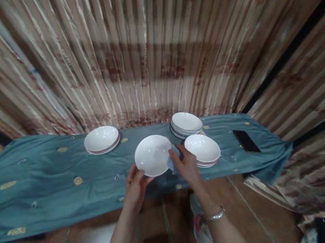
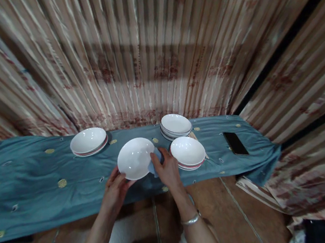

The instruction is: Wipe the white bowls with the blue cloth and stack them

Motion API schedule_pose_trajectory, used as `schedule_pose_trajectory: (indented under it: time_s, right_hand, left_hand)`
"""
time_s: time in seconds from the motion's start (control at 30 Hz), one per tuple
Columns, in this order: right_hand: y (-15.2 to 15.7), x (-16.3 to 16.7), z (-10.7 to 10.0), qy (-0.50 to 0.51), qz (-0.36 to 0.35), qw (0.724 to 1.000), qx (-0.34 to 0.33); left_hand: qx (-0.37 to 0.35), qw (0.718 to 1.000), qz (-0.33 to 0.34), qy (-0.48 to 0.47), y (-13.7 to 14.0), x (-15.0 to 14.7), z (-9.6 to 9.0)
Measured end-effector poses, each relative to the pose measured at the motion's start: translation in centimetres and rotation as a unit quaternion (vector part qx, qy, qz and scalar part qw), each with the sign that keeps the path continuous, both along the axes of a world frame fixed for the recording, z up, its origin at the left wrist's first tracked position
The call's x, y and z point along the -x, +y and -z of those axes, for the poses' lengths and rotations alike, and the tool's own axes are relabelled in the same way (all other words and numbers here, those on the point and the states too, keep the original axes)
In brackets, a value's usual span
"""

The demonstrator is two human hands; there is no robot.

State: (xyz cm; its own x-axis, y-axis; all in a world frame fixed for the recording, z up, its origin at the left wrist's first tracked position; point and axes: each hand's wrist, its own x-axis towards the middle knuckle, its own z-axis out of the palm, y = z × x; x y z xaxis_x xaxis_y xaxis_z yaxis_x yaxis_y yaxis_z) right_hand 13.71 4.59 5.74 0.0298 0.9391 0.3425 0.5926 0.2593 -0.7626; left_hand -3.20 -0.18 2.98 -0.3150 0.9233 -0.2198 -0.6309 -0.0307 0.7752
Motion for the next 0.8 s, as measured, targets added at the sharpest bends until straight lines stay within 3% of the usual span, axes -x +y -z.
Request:
schedule_pose_trajectory:
  time_s: [0.13,0.27,0.43,0.5,0.63,0.73,0.8]
  right_hand:
    - [0.0,-3.2,-2.4,-0.035,0.029,0.999,-0.002]
    - [0.3,-7.6,-3.5,-0.065,0.087,0.994,-0.026]
    - [0.9,-12.0,-3.0,-0.090,0.182,0.979,0.005]
    - [1.2,-13.0,-2.5,-0.104,0.198,0.974,0.023]
    - [1.8,-14.0,-1.6,-0.155,0.213,0.963,0.050]
    - [2.0,-14.5,-1.1,-0.202,0.220,0.951,0.074]
    - [2.1,-14.7,-0.9,-0.228,0.221,0.944,0.088]
  left_hand:
    - [-0.029,0.999,0.024,-0.004,0.2,-3.2,-1.5]
    - [-0.053,0.996,0.069,0.002,1.3,-7.3,-2.4]
    - [-0.069,0.980,0.124,0.140,4.3,-11.0,-2.3]
    - [-0.098,0.955,0.118,0.255,5.6,-11.6,-1.9]
    - [-0.137,0.874,0.115,0.453,7.7,-12.1,-0.4]
    - [-0.146,0.822,0.116,0.538,8.9,-12.4,1.3]
    - [-0.138,0.805,0.117,0.565,9.5,-12.8,2.6]
